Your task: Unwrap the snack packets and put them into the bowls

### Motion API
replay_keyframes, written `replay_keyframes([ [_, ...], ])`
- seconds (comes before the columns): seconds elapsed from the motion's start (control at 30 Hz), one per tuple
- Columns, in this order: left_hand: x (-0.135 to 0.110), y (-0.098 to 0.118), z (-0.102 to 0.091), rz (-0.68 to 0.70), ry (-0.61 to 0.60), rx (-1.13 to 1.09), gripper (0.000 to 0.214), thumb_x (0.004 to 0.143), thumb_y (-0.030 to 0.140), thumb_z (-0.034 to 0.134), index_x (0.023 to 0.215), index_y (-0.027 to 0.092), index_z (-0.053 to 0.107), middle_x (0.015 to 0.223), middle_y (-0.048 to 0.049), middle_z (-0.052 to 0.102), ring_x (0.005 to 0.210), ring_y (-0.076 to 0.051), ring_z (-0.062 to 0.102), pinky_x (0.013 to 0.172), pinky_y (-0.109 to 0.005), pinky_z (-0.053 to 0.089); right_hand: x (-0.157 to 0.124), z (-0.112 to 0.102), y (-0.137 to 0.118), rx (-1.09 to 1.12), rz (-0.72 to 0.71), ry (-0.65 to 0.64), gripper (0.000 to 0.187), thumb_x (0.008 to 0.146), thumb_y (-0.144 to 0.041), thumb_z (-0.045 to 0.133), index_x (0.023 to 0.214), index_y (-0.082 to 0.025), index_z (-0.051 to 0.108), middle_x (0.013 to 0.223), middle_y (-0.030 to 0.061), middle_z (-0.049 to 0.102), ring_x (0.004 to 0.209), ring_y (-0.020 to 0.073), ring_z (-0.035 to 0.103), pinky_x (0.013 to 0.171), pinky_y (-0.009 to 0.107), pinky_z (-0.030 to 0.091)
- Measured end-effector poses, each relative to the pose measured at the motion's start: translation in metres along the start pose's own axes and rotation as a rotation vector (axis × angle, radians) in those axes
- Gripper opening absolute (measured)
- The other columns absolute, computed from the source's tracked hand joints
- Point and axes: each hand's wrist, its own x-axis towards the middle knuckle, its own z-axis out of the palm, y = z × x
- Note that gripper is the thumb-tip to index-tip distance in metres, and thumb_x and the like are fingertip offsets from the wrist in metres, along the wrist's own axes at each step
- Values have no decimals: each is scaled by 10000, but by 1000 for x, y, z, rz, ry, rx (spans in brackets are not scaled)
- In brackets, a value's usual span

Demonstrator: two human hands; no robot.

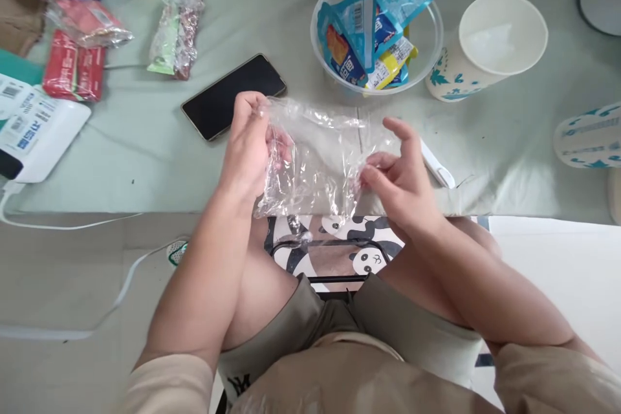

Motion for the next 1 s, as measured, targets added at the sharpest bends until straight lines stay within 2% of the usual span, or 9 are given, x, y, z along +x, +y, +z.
replay_keyframes([
  [0.13,-7,0,-16,-102,-120,28,631,860,711,621,1278,261,479,840,-53,709,676,-227,696,542,-285,461,9,-3,0,-24,-125,174,398,961,-348,636,1328,-384,486,982,-18,634,650,104,584,634,301,600],
  [0.2,-12,-3,-23,-107,-218,153,848,733,639,793,1411,239,477,893,-69,743,748,-244,719,588,-295,503,13,-6,1,-36,-165,228,334,977,-366,605,1296,-395,508,976,-18,613,651,100,574,623,290,579],
  [0.27,-15,-9,-27,-96,-284,315,941,658,435,881,1482,226,476,831,-36,738,702,-222,703,574,-274,486,15,-9,1,-53,-174,261,288,983,-373,583,1267,-387,535,957,-11,601,659,104,584,629,294,572],
  [0.37,-12,-20,-24,-60,-293,383,766,657,202,783,1393,200,572,711,13,694,592,-185,661,525,-252,450,19,-20,5,-69,-160,301,188,968,-375,570,1152,-339,588,899,0,590,632,113,583,605,299,555],
  [0.53,-9,-22,-15,29,-212,201,543,657,72,624,1193,155,637,618,32,585,485,-152,576,496,-251,405,40,-49,24,-11,-184,370,166,926,-415,543,864,-261,541,752,-17,457,533,108,520,515,278,469],
  [0.63,-20,-15,-6,5,-184,155,423,676,81,616,1087,176,639,615,24,547,435,-122,492,442,-243,323,43,-61,24,41,-158,401,135,919,-400,529,963,-274,550,837,-15,523,566,97,546,540,270,491],
  [0.8,-69,-26,16,35,-101,61,285,772,154,600,1035,255,553,677,38,573,380,-63,322,381,-245,194,-21,-57,9,128,42,331,515,960,-372,571,1445,-408,402,1246,37,633,882,130,735,782,290,612],
  [0.9,-112,-52,25,69,-78,7,316,867,289,657,1140,289,499,773,35,624,391,-58,345,385,-254,215,-82,-43,14,182,158,200,763,948,-494,630,1587,-454,214,1324,59,639,950,157,768,834,325,643],
  [1.0,-152,-81,32,63,-58,-18,407,911,478,666,1199,311,431,824,32,647,414,-66,368,410,-263,265,-126,-25,29,230,256,74,1087,849,-547,745,1652,-410,25,1310,79,679,983,180,784,895,353,646],
])
